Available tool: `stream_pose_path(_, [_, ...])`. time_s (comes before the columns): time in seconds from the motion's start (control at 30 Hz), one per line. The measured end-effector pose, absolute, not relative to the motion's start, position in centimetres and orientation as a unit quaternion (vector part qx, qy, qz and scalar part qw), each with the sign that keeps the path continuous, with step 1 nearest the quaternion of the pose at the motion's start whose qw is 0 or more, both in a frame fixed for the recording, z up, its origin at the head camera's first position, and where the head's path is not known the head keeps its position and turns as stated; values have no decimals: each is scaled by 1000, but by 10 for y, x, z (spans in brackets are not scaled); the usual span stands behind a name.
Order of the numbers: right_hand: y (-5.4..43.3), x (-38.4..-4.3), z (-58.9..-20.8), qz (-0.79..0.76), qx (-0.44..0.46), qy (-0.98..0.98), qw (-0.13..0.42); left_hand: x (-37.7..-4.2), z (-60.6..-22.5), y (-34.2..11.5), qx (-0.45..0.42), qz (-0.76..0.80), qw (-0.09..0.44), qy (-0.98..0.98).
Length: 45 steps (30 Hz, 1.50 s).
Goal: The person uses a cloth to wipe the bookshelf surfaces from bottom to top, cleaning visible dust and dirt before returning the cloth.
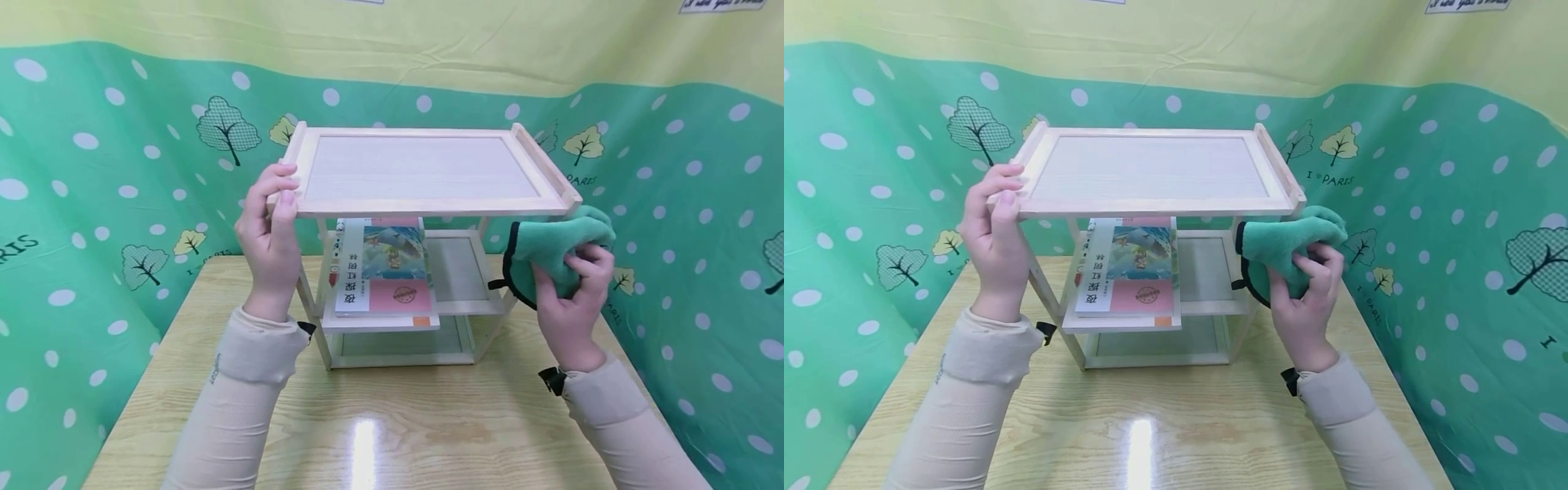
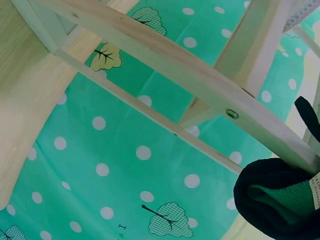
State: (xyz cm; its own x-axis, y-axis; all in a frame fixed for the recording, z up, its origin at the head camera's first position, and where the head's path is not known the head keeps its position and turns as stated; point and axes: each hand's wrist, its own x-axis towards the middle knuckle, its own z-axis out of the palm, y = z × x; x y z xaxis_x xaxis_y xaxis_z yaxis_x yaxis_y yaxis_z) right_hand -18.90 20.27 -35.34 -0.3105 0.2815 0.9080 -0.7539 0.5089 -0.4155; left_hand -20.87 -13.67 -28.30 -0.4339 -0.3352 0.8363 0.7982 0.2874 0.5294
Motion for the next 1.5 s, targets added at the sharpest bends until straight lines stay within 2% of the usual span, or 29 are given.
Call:
stream_pose_path(0.4, [204, -187, -368, 453, 173, -675, 555, -209, -283, -137, -184, -567, 500, -628])
stream_pose_path(1.5, [204, -168, -416, 466, 152, -740, 461, -208, -283, -137, -185, -575, 496, -624])
